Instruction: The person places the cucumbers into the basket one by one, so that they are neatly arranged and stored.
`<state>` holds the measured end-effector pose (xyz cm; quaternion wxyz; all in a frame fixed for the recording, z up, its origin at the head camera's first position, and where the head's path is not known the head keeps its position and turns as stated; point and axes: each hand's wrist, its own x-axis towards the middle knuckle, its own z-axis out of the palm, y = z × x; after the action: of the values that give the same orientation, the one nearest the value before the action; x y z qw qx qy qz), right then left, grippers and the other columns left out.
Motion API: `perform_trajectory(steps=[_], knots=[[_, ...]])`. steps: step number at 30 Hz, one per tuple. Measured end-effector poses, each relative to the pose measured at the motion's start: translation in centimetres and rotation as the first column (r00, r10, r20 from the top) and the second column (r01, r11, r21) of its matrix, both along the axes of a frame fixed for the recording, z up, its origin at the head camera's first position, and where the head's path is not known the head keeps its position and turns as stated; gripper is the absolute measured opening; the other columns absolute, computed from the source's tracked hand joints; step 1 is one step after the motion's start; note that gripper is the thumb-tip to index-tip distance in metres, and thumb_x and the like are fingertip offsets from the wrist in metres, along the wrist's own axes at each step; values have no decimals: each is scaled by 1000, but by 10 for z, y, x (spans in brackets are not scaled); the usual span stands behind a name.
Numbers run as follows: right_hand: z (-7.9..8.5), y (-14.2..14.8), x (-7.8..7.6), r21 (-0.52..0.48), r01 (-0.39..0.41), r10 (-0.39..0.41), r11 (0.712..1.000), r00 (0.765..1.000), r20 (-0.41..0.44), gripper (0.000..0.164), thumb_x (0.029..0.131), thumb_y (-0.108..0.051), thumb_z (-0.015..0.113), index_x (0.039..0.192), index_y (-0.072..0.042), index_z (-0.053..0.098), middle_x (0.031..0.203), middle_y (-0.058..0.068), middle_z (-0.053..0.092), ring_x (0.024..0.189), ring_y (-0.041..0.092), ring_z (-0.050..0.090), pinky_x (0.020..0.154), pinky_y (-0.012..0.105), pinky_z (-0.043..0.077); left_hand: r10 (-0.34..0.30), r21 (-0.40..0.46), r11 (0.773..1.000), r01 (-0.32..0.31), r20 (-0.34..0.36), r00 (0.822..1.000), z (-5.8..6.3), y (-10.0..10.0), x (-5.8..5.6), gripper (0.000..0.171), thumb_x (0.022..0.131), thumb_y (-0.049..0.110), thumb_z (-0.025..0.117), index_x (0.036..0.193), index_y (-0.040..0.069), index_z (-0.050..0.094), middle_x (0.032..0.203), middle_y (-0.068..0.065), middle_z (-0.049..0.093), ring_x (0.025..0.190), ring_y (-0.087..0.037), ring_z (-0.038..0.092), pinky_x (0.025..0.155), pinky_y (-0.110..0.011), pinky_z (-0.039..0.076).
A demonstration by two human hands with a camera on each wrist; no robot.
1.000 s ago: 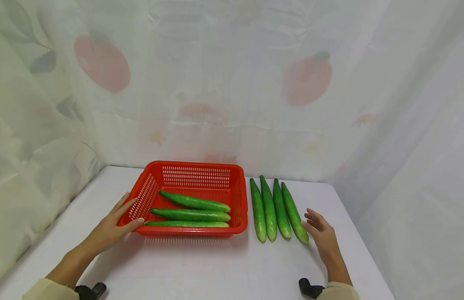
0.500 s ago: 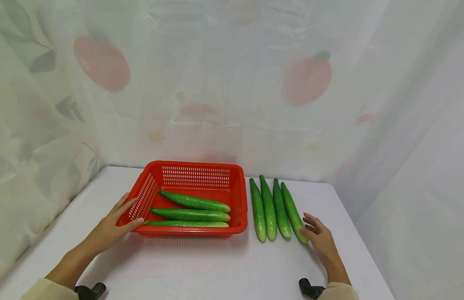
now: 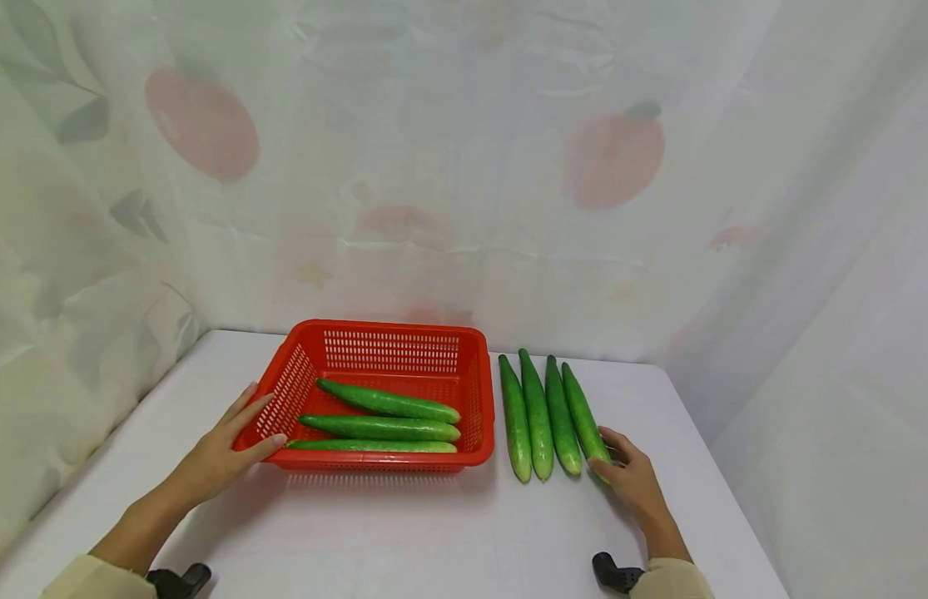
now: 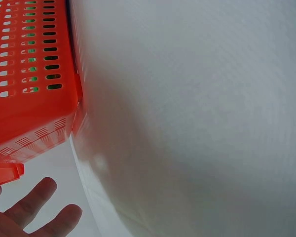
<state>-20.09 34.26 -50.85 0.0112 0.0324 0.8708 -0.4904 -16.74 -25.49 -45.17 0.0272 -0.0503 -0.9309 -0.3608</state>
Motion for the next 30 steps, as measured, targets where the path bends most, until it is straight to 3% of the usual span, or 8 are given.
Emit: perform_trajectory(steps=[10, 16, 23, 27, 30], knots=[[-1, -7, -1, 111, 124, -123, 986, 992, -18, 58, 92, -17, 65, 143, -2, 42, 136, 29, 46, 126, 44, 41, 103, 56, 31, -3, 4, 1000, 3, 1, 1000, -1, -1, 0, 83, 89, 53, 63, 153, 12, 29, 161, -4, 3, 133, -51, 25, 92, -73, 29], [4, -8, 1, 28, 199, -199, 980, 980, 8, 54, 94, -15, 61, 142, 2, 43, 140, 26, 44, 127, 40, 41, 102, 51, 34, -3, 3, 1000, 3, -5, 1000, -1, -1, 0, 82, 89, 51, 64, 153, 12, 29, 161, -4, 4, 133, -51, 25, 92, -73, 29], [12, -7, 5, -86, 320, -315, 944, 947, 57, 51, 94, -12, 59, 140, 5, 45, 144, 26, 38, 133, 42, 32, 105, 52, 30, -2, 3, 1000, 2, -4, 1000, -2, -1, 0, 82, 89, 52, 63, 153, 14, 29, 161, -2, 3, 133, -51, 26, 91, -74, 29], [16, -2, 6, -126, 351, -346, 928, 936, 57, 50, 95, -15, 59, 140, 5, 46, 147, 26, 35, 136, 42, 27, 106, 52, 28, -1, 2, 1000, 1, -2, 1000, -3, -1, -1, 82, 89, 52, 63, 153, 14, 29, 161, -2, 3, 133, -51, 26, 91, -73, 29], [20, 1, 7, -188, 367, -363, 911, 930, 59, 48, 96, -13, 58, 140, 5, 46, 146, 24, 36, 132, 38, 32, 101, 38, 39, -2, 0, 1000, 2, -4, 1000, -2, -2, -1, 82, 89, 52, 63, 153, 14, 28, 161, -2, 3, 133, -51, 25, 91, -73, 29]])
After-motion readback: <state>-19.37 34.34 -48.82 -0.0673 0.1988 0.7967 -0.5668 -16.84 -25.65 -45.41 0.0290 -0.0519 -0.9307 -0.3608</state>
